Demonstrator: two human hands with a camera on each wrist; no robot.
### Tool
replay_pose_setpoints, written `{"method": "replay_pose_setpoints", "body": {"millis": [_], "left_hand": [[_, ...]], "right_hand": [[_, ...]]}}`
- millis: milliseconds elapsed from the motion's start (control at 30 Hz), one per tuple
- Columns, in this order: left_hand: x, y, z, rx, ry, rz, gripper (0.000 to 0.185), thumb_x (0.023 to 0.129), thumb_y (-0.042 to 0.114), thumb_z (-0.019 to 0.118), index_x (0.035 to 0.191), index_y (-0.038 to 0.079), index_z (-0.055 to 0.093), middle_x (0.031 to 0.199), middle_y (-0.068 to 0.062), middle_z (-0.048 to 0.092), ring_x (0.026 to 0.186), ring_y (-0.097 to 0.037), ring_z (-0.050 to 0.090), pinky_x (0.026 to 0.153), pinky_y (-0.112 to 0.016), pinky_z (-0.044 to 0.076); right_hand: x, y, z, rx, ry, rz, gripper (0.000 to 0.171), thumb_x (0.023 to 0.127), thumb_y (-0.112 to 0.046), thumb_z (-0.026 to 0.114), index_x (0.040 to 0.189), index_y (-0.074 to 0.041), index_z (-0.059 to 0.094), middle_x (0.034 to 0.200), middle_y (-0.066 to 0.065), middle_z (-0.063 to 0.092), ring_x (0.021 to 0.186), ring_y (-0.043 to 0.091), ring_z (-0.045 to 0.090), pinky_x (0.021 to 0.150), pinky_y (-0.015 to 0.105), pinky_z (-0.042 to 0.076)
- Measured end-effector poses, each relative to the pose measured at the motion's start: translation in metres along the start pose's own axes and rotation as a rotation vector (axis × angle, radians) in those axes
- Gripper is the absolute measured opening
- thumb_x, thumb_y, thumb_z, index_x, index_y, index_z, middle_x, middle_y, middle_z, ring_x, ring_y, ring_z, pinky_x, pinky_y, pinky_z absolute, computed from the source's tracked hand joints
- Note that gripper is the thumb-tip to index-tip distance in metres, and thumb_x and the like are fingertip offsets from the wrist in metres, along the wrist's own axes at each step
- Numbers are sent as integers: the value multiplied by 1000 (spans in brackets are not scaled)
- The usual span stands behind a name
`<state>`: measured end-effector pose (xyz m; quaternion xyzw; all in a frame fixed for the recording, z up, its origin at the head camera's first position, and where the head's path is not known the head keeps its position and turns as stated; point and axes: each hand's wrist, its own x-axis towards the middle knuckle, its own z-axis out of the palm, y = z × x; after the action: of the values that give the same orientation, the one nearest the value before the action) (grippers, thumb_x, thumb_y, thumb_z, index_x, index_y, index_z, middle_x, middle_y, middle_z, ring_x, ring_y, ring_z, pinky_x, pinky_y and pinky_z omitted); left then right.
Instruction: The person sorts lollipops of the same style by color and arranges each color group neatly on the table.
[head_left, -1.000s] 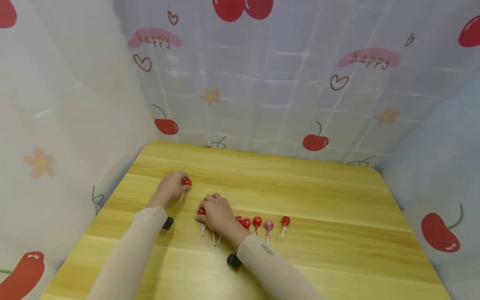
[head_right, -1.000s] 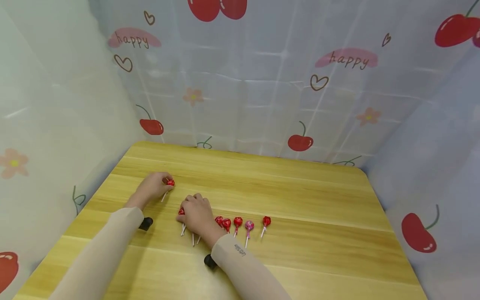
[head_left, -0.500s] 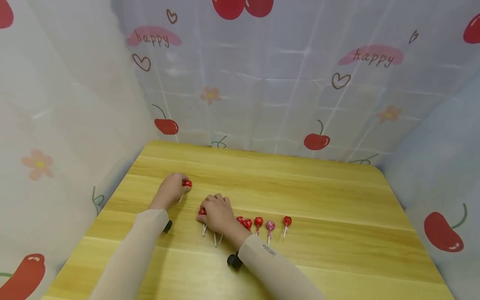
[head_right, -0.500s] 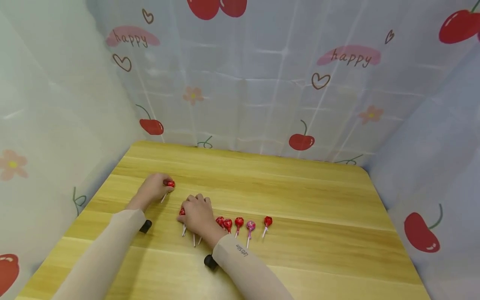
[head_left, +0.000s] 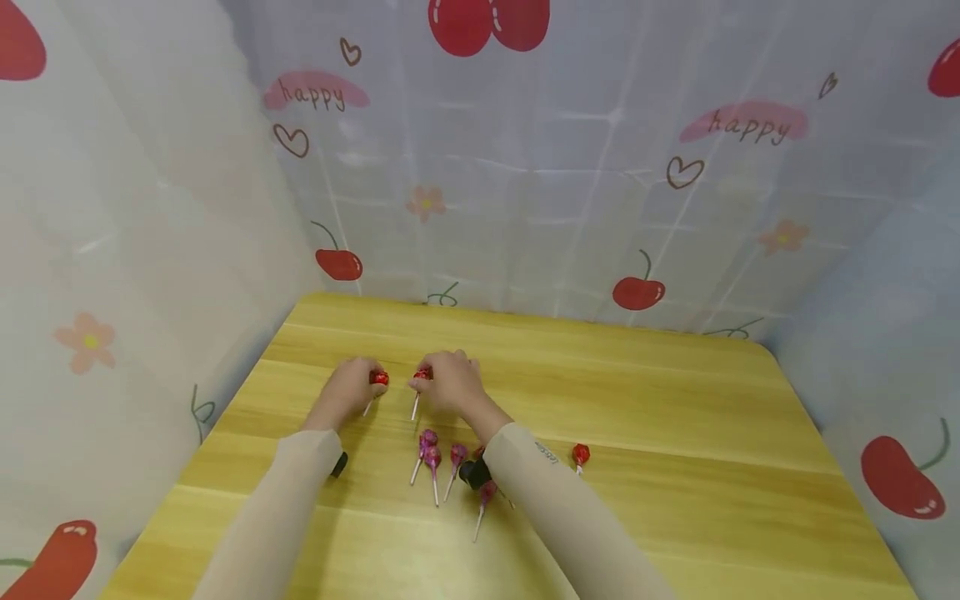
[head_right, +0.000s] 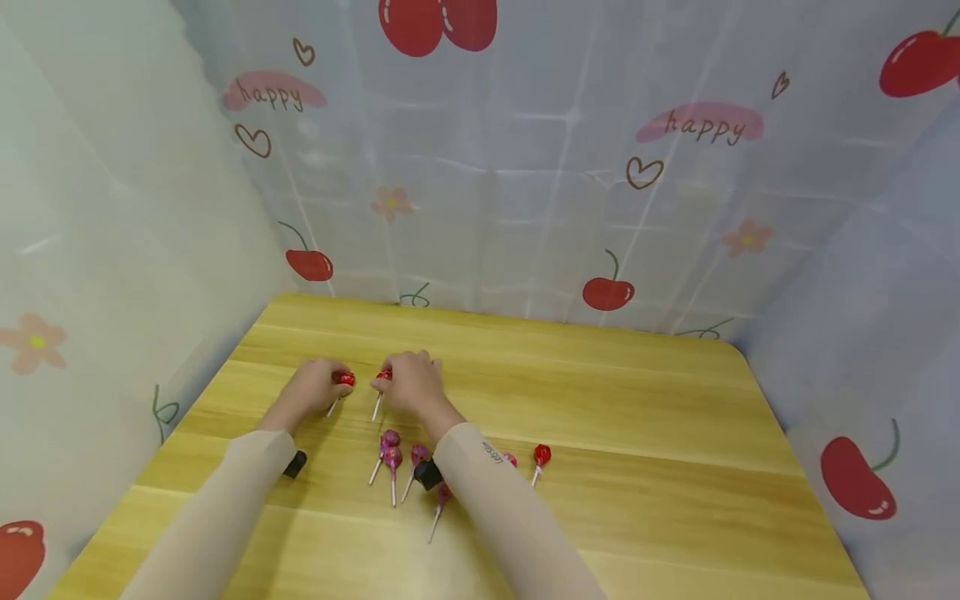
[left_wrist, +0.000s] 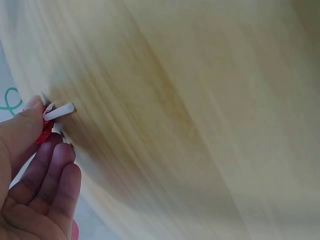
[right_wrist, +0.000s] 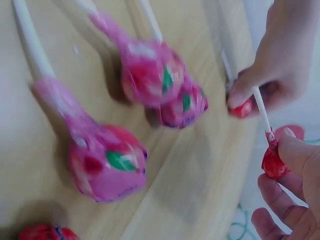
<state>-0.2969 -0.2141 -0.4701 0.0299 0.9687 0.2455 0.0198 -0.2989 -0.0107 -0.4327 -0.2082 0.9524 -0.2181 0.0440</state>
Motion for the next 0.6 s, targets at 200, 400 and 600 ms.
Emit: {"method": "replay_pose_setpoints", "body": {"millis": [200, 400, 600], "left_hand": [[0, 1, 4, -17, -5, -6, 9, 93, 15, 70, 94, 5, 70, 88, -8, 69, 77, -19, 60, 72, -35, 51], [0, 0, 6, -23, 1, -28, 9, 93, 16, 70, 92, 8, 69, 86, -5, 67, 78, -18, 59, 74, -35, 51], [1, -3, 4, -9, 22, -28, 10, 92, 17, 71, 91, 7, 68, 84, -6, 66, 76, -19, 57, 72, -36, 49]], "right_hand": [[13, 11, 14, 5, -12, 55, 28, 94, -43, 66, 108, -20, 73, 99, -5, 72, 105, 26, 58, 92, 47, 41], [18, 15, 29, 25, -9, 87, 24, 92, -42, 69, 97, -20, 75, 87, -6, 68, 95, 23, 54, 84, 42, 38], [24, 13, 35, -2, -4, 108, 23, 91, -44, 69, 94, -22, 75, 92, -6, 68, 95, 22, 50, 83, 42, 36]]}}
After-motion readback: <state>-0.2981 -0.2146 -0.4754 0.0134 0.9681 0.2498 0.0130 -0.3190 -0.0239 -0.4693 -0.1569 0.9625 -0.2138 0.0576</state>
